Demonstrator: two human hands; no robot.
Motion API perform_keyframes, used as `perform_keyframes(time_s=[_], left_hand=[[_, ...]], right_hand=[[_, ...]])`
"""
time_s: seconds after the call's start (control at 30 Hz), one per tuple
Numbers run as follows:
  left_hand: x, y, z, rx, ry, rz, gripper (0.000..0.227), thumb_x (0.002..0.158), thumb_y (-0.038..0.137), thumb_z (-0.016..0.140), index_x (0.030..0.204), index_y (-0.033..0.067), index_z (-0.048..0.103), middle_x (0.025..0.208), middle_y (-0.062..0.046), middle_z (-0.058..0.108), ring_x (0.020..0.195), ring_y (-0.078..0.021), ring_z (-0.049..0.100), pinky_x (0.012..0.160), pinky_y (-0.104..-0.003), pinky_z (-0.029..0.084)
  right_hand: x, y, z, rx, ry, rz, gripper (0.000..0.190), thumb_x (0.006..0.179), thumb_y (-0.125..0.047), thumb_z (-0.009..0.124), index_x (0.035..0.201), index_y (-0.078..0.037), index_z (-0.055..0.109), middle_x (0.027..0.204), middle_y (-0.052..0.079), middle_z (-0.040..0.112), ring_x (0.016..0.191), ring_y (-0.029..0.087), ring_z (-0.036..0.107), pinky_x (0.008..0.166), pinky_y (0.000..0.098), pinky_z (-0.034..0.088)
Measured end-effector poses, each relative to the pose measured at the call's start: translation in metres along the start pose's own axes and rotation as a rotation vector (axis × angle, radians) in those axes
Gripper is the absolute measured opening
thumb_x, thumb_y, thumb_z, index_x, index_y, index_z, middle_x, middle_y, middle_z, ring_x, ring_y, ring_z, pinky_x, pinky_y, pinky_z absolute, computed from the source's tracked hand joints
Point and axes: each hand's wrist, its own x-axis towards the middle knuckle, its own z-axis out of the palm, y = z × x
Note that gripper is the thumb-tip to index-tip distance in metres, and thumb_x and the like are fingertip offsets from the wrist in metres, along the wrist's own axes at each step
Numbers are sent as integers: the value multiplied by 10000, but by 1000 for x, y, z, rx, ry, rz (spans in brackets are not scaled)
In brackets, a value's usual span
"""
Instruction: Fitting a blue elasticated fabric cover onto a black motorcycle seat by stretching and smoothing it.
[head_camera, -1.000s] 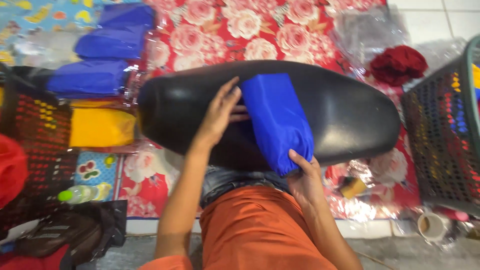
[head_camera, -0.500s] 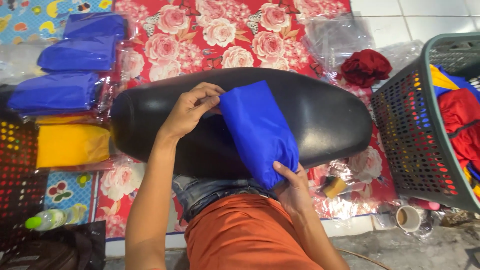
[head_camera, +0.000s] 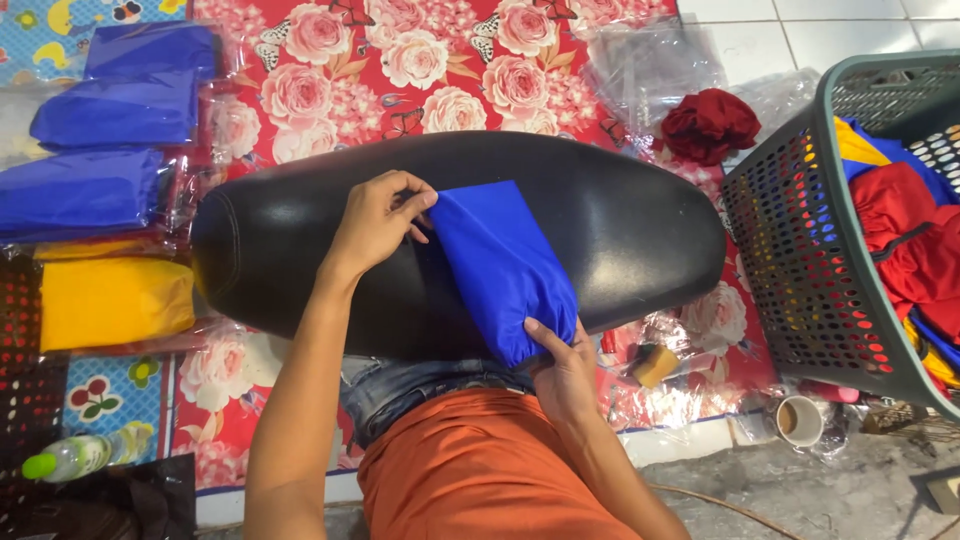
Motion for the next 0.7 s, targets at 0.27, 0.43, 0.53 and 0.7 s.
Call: perform_keyframes(time_s=[0.27,0.43,0.53,0.7], left_hand=[[4,5,2,179,-31,-59,253,1064,93,556,1006,-121,678,887,-189,593,625,-267,739,490,-310,641],[9,12,4,345,25,-14,280,1049,173,651,998,-96,712,870,-167,614,639,-209,729,506,-268,609],[7,13,5,423,109,24,294,1083,206,622,1064,-73,713,919,-162,624,694,-205,737,542,-266,604],[-33,33,27,427,242,109,199,1015,234,729,1048,38,749,901,-176,719,819,-343,749,681,-396,612]], right_hand=[[-3,3,3,-10,25,27,446,787,102,760,1210,-12,672,989,190,730,873,338,753,770,485,635],[-3,6,5,3,50,20,456,776,106,768,1208,-8,678,993,192,732,893,341,755,780,493,634],[-7,1,15,21,72,14,449,772,101,777,1198,-5,681,987,194,731,886,341,753,783,496,633],[-9,-13,42,7,75,-9,352,788,42,812,1118,-1,699,909,151,723,828,265,732,817,468,618]])
